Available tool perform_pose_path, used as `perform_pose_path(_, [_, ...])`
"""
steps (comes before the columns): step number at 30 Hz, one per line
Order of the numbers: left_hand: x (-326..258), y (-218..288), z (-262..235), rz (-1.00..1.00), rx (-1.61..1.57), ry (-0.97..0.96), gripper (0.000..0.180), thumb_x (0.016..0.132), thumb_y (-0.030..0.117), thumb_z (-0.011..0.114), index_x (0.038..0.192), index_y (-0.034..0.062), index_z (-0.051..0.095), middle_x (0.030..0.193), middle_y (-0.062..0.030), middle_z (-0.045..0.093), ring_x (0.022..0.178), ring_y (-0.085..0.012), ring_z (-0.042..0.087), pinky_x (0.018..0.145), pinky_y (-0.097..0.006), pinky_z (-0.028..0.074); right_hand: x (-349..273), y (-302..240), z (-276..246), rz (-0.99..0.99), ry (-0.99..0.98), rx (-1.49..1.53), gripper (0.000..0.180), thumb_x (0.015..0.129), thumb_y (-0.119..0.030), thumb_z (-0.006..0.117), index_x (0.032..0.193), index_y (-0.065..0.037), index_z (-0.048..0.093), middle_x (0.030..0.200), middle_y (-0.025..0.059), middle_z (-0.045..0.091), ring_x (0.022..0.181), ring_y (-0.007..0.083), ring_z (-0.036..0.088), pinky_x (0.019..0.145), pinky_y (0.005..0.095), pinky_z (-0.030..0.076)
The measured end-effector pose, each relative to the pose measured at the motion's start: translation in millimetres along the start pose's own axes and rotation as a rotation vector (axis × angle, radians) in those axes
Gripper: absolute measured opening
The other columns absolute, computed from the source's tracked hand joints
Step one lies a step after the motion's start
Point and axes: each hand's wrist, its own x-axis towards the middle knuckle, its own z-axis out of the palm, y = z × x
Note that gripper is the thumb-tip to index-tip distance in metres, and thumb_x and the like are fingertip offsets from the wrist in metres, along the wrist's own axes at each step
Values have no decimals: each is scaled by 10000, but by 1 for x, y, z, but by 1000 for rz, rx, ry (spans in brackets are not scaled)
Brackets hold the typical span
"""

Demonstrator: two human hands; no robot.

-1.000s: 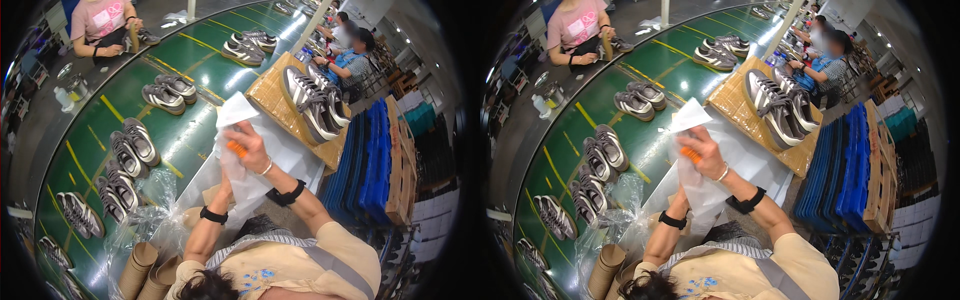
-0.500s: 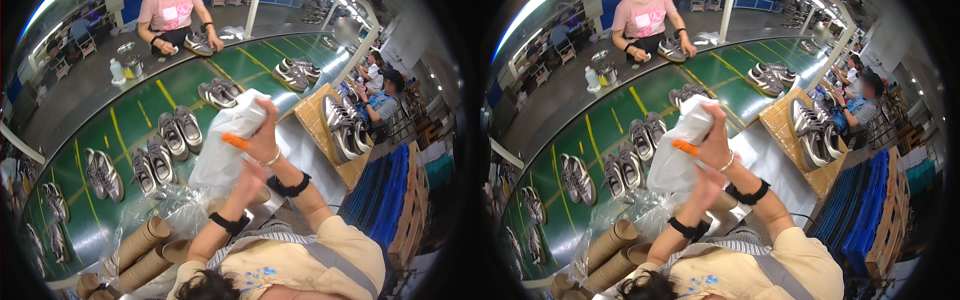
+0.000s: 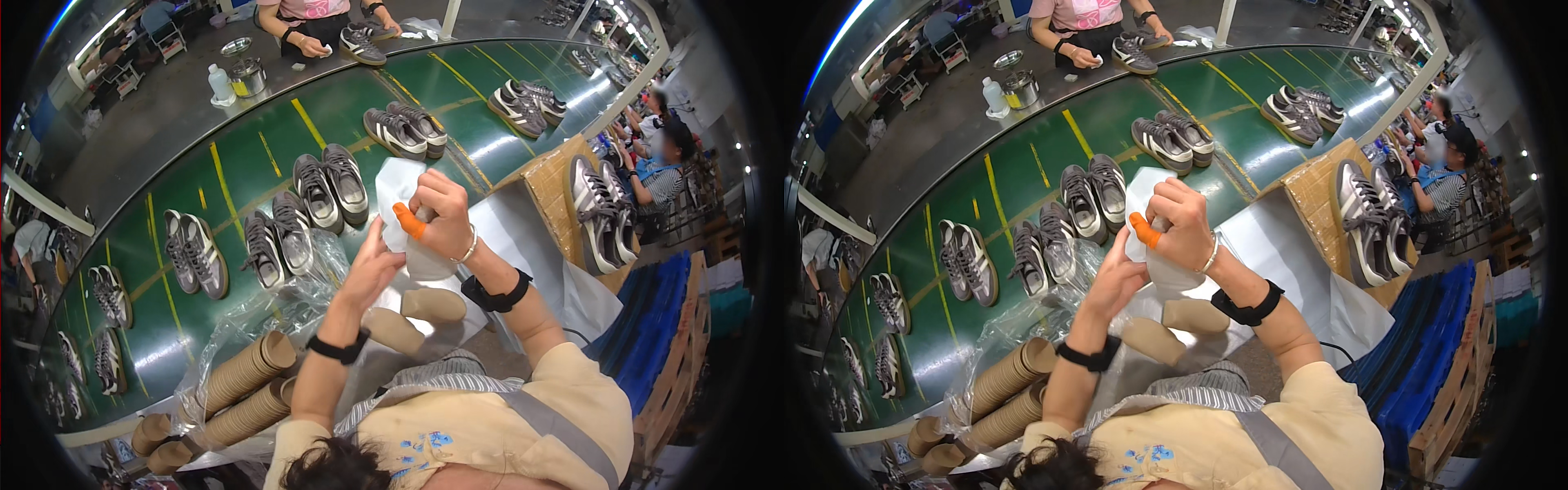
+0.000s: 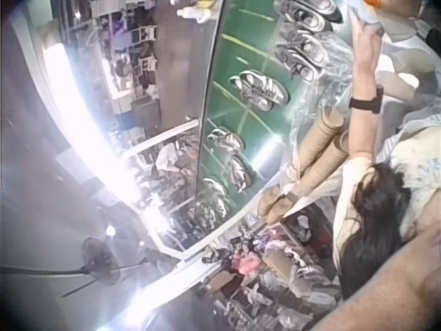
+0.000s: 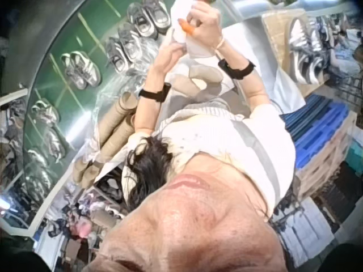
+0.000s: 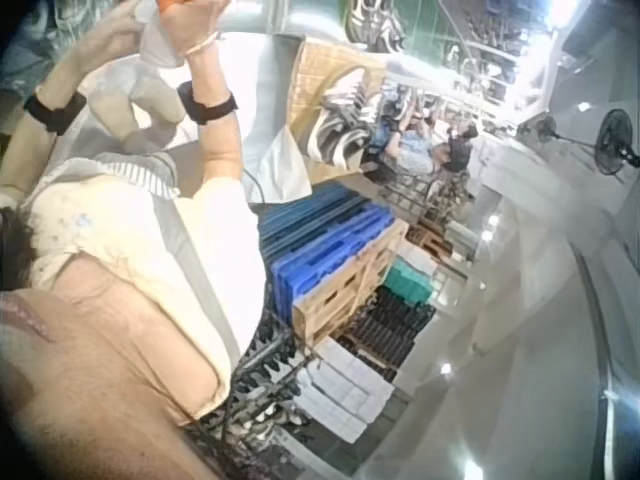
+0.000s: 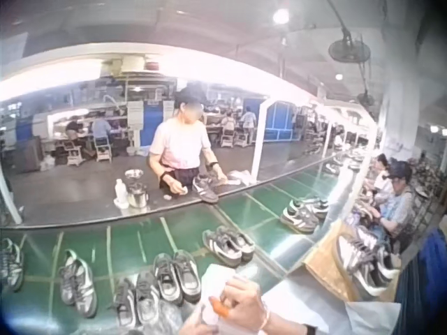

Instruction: Inserting paper stuffing and plastic shoe lasts into sneakers on a factory assembly line.

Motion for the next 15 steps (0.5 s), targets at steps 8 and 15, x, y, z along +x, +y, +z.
perform_pose_path(8, [23,-3,-69,106,-262,352,428,891,-22,541,1297,21,412,1187,-71,552,1093,-168,552,909,-308,473,-17,17,63,207,-81,54,608,675,-232,810,1156,3,522,926,190,615,883,381,622,794,387,504])
perform_pose_path(15, [76,31,-196,-64,1540,202,429,690,86,713,1059,12,508,1079,-129,556,1169,-289,488,1046,-402,355,-40,91,96,976,-424,482,495,688,-68,764,1132,1,558,968,145,666,862,216,662,722,326,513])
